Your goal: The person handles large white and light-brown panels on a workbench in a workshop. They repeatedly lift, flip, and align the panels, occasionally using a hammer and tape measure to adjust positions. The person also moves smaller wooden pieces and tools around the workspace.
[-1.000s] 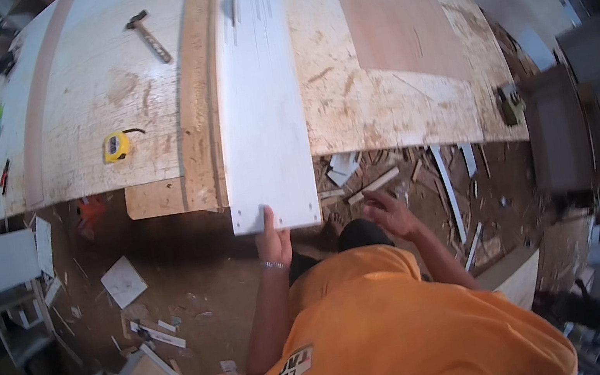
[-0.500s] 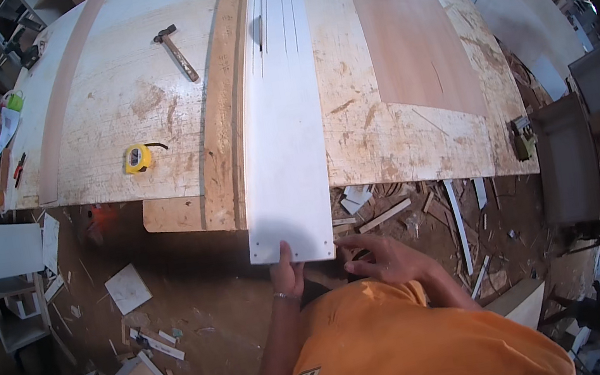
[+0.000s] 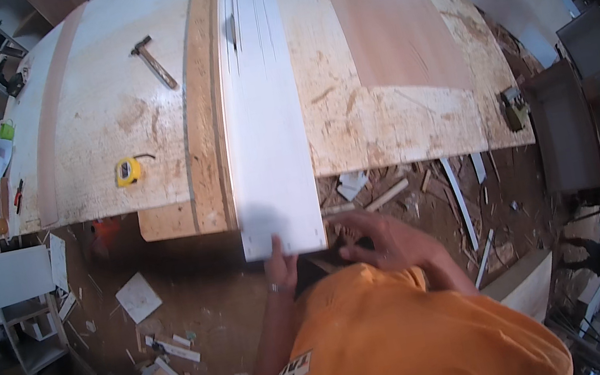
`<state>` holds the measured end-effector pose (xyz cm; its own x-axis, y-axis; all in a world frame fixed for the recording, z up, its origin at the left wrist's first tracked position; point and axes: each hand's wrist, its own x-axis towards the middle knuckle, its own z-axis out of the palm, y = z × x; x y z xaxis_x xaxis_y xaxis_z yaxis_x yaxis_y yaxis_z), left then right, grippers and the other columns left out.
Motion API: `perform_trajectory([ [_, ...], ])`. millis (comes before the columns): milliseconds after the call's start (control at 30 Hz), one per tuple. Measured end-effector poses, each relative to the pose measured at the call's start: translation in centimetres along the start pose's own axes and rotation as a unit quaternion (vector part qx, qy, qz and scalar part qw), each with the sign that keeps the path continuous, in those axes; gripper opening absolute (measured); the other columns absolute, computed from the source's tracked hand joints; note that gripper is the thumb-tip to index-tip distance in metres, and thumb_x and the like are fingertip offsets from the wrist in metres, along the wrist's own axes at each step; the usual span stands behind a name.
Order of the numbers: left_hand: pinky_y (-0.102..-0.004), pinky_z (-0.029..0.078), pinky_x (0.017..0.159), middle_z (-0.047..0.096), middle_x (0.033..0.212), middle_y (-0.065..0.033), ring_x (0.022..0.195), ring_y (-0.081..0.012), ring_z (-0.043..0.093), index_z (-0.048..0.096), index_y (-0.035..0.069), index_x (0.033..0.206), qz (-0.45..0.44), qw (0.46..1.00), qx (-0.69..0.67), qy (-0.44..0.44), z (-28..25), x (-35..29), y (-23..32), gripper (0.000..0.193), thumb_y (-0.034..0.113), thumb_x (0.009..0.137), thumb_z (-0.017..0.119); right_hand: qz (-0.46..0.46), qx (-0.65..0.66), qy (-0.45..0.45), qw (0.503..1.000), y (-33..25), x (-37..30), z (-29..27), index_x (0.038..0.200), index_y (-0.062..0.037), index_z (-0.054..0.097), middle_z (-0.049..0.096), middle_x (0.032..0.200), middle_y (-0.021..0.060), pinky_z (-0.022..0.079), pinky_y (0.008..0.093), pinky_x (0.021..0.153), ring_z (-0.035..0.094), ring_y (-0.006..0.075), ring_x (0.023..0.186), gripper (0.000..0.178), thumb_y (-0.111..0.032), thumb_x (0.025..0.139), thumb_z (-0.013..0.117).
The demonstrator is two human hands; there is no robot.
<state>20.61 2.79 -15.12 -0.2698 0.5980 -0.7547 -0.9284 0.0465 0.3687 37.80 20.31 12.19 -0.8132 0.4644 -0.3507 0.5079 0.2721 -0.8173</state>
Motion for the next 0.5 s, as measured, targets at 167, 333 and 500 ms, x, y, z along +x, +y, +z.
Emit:
perform_trajectory([
  [167, -0.0463, 0.047, 0.103, 0.051, 0.138, -0.0053, 0.126, -0.0232, 0.051, 0.040, 0.011, 0.143, 0.014, 0.998, -0.041, -0.053, 1.6, -7.9, 0.0, 0.043, 0.024, 0.103, 0.050, 0.013, -0.024, 0.034, 0.999, -1.3, -0.5, -1.3, 0.134, 0.0005, 0.050, 0.057, 0.127, 0.0257, 0.048, 0.0419, 0.096, 0.058, 0.0381, 0.115, 0.052, -0.025, 0.091, 0.066],
  [333, -0.0442, 0.043, 0.108, 0.050, 0.139, -0.0062, 0.128, -0.0261, 0.049, 0.041, 0.010, 0.142, 0.016, 0.998, 0.008, 0.061, 2.0, 2.0, 0.9, 0.052, 0.034, 0.099, 0.058, -0.019, -0.003, 0.047, 0.999, -1.2, -0.1, -1.8, 0.136, -0.0019, 0.049, 0.055, 0.131, 0.0256, 0.046, 0.0429, 0.099, 0.056, 0.0382, 0.121, 0.054, -0.028, 0.091, 0.066],
  [500, -0.0447, 0.046, 0.102, 0.056, 0.130, -0.0084, 0.120, -0.0251, 0.055, 0.048, 0.005, 0.134, 0.028, 0.999, -0.022, 0.011, 3.0, 3.9, 1.3, 0.048, 0.033, 0.097, 0.062, 0.026, -0.018, 0.113, 0.993, 1.4, -1.4, -2.3, 0.133, -0.0020, 0.053, 0.061, 0.124, 0.0232, 0.049, 0.0426, 0.095, 0.059, 0.0379, 0.114, 0.050, -0.028, 0.091, 0.064],
])
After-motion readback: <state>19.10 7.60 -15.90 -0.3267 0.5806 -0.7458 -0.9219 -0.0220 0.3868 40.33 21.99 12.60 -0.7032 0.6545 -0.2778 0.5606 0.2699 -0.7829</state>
